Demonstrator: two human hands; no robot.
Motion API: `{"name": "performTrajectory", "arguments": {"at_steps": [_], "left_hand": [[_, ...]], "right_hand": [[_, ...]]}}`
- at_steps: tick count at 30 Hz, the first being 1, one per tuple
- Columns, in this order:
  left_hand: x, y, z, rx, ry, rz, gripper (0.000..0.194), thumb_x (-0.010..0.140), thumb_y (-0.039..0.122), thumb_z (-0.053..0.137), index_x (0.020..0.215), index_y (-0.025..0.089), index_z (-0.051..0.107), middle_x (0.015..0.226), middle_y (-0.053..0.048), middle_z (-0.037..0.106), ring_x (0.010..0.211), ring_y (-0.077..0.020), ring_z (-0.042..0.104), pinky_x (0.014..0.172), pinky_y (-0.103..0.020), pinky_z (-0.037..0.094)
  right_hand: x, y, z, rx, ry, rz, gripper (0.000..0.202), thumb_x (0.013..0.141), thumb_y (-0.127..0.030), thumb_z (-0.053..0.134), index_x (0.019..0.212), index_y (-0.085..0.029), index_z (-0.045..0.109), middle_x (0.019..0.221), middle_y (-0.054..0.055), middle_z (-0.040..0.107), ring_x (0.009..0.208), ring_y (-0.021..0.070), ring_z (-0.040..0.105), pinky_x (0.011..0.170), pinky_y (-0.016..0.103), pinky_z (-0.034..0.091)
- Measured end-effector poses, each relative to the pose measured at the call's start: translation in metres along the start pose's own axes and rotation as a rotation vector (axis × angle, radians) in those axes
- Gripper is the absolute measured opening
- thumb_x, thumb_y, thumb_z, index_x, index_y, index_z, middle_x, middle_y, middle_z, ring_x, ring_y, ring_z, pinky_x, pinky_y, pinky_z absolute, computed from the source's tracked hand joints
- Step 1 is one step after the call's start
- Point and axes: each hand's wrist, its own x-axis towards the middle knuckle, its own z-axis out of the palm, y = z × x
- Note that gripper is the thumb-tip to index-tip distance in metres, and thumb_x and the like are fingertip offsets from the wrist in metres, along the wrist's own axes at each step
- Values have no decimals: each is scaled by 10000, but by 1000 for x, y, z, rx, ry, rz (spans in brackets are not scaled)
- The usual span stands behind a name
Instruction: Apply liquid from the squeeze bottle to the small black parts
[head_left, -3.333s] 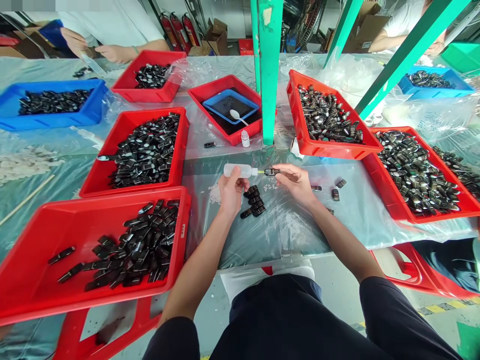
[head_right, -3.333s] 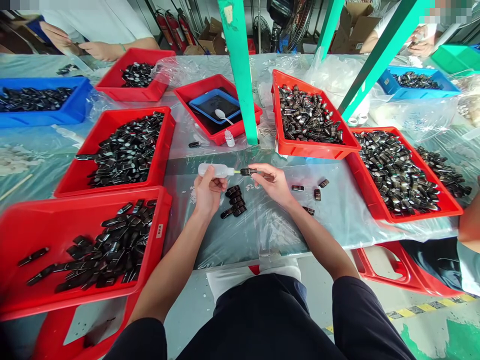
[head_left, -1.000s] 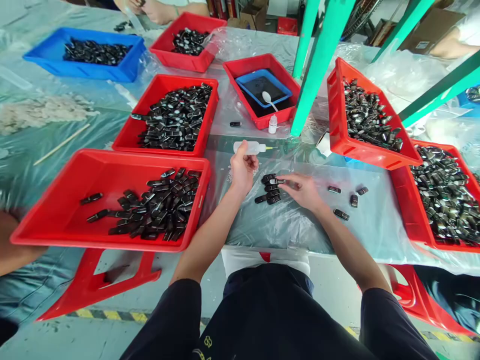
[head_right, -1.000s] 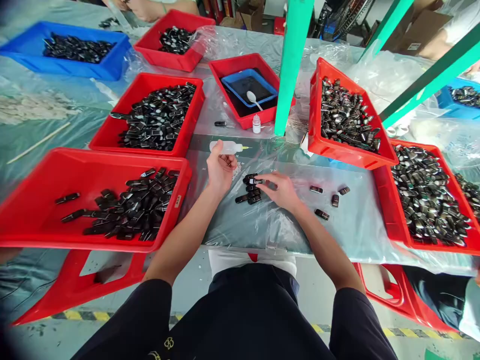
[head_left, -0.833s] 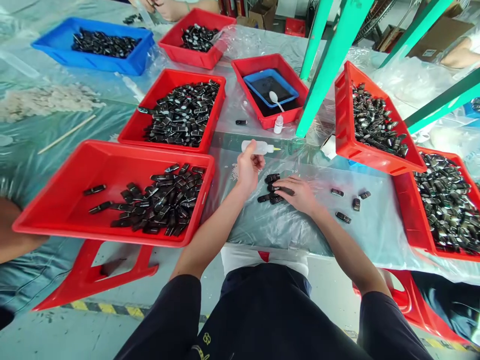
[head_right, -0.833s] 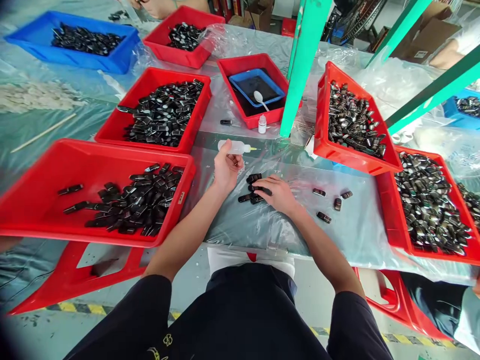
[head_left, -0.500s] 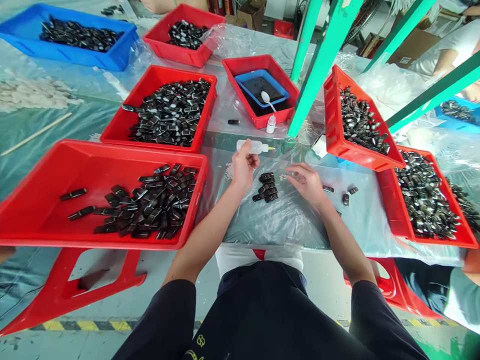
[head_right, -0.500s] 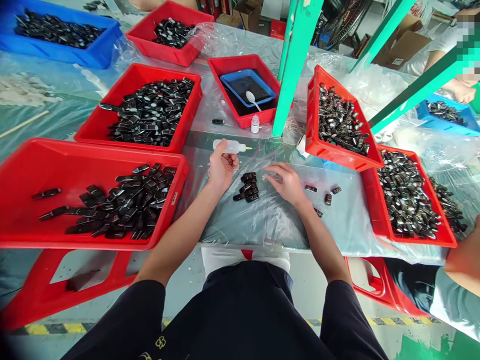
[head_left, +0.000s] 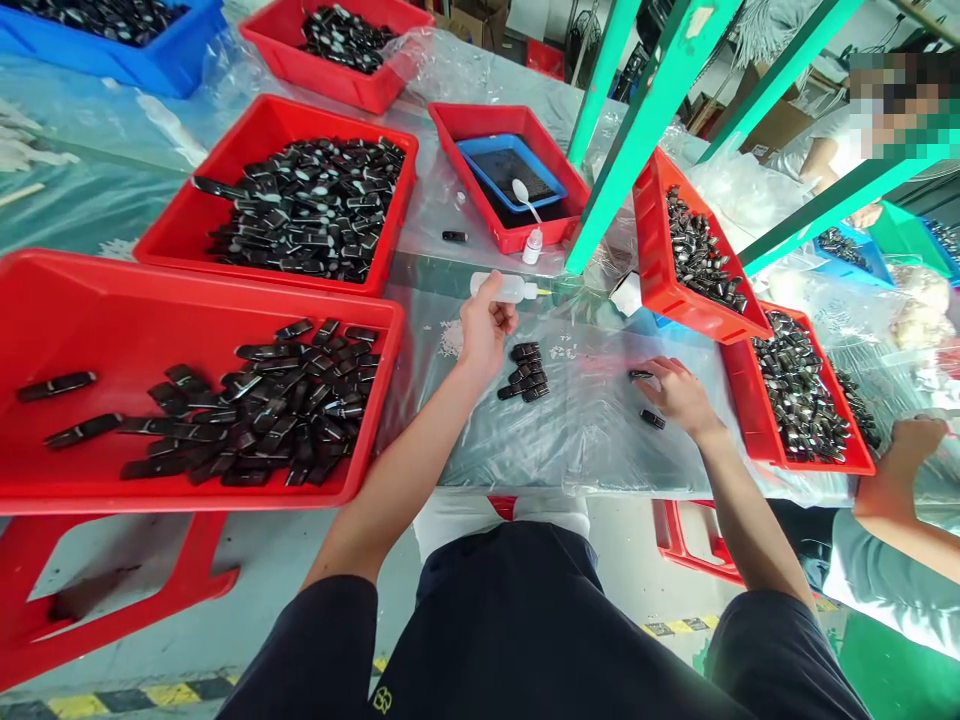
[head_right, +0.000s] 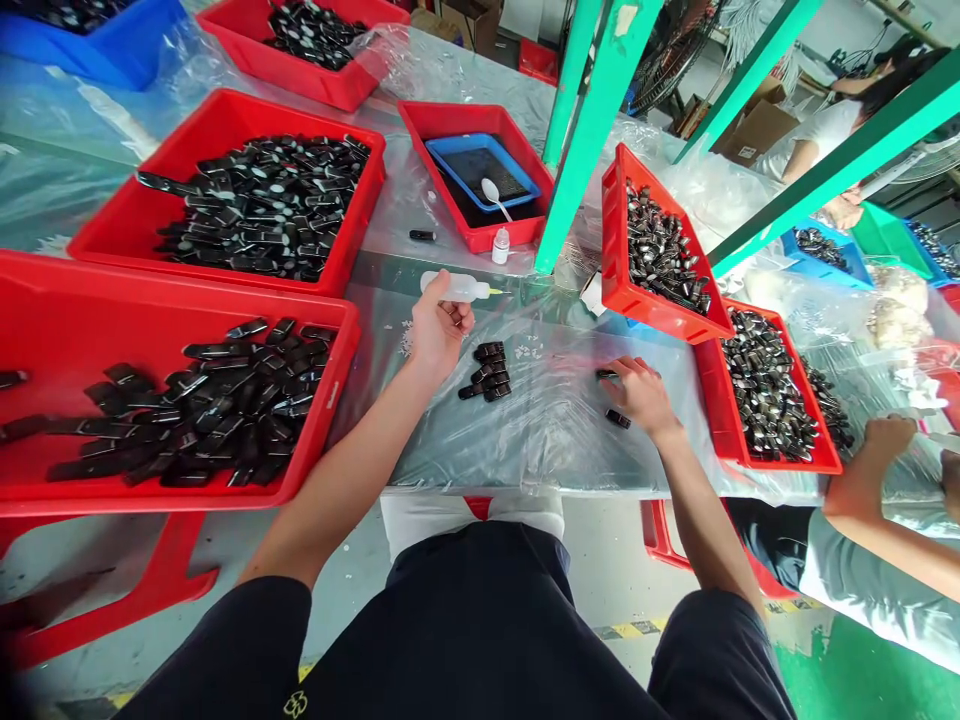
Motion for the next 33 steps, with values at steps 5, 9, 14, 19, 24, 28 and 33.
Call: {"name": "performTrajectory", "arguments": {"at_steps": [5, 9, 14, 19, 24, 28, 33], "left_hand": [[2, 1, 0, 3, 18, -6, 477, 889, 585, 770, 670, 206, 580, 546, 28, 489, 429, -83, 449, 450, -281, 334], [2, 0, -1, 1, 7, -1, 466, 898, 561, 769, 669, 202, 580, 547, 26, 496, 434, -80, 447, 446, -267, 325], [3, -1, -2, 2, -6, -4, 424, 897, 522, 765, 680, 200, 594, 546, 29, 492, 435, -75, 440, 435, -248, 321], [5, -2, -4, -4, -9, -2, 400, 887, 494, 766, 678, 199, 594, 554, 26, 508, 442, -71, 443, 441, -241, 338], [4, -3, -5, 10, -22, -3, 410, 896, 516, 757, 687, 198, 603, 552, 31, 503, 450, -68, 443, 446, -225, 346], [1, -2, -3, 31, -20, -14, 385, 909, 495, 741, 708, 196, 607, 554, 36, 505, 457, -65, 444, 448, -215, 357], [2, -2, -3, 41, -10, -26, 411, 900, 516, 754, 702, 195, 591, 549, 39, 494, 447, -64, 444, 442, -221, 362]], "right_hand": [[12, -19, 6, 250, 157, 43, 304, 991, -466, 611, 1034, -219, 782, 999, 116, 755, 856, 256, 685, 802, 423, 575], [27, -45, 7, 831, 225, 104, 465, 890, -678, 708, 955, -218, 675, 756, 24, 689, 596, 149, 562, 578, 316, 489], [49, -75, 2, 1286, 127, 171, 479, 756, -584, 853, 898, -249, 543, 694, -15, 696, 572, 136, 587, 462, 242, 364], [57, -84, 3, 1395, -54, 208, 508, 734, -487, 844, 1123, -253, 614, 955, 26, 781, 669, 170, 684, 468, 253, 408], [63, -75, 18, 1060, 27, 83, 312, 884, -508, 659, 988, -214, 635, 753, -17, 640, 620, 135, 545, 561, 273, 426], [69, -78, 23, 627, 106, 75, 302, 987, -467, 491, 1005, -212, 651, 870, 38, 706, 746, 184, 599, 721, 316, 452], [73, -96, 21, 236, 36, 198, 251, 993, -369, 519, 1000, -232, 730, 1031, 79, 794, 879, 241, 704, 702, 306, 406]]}}
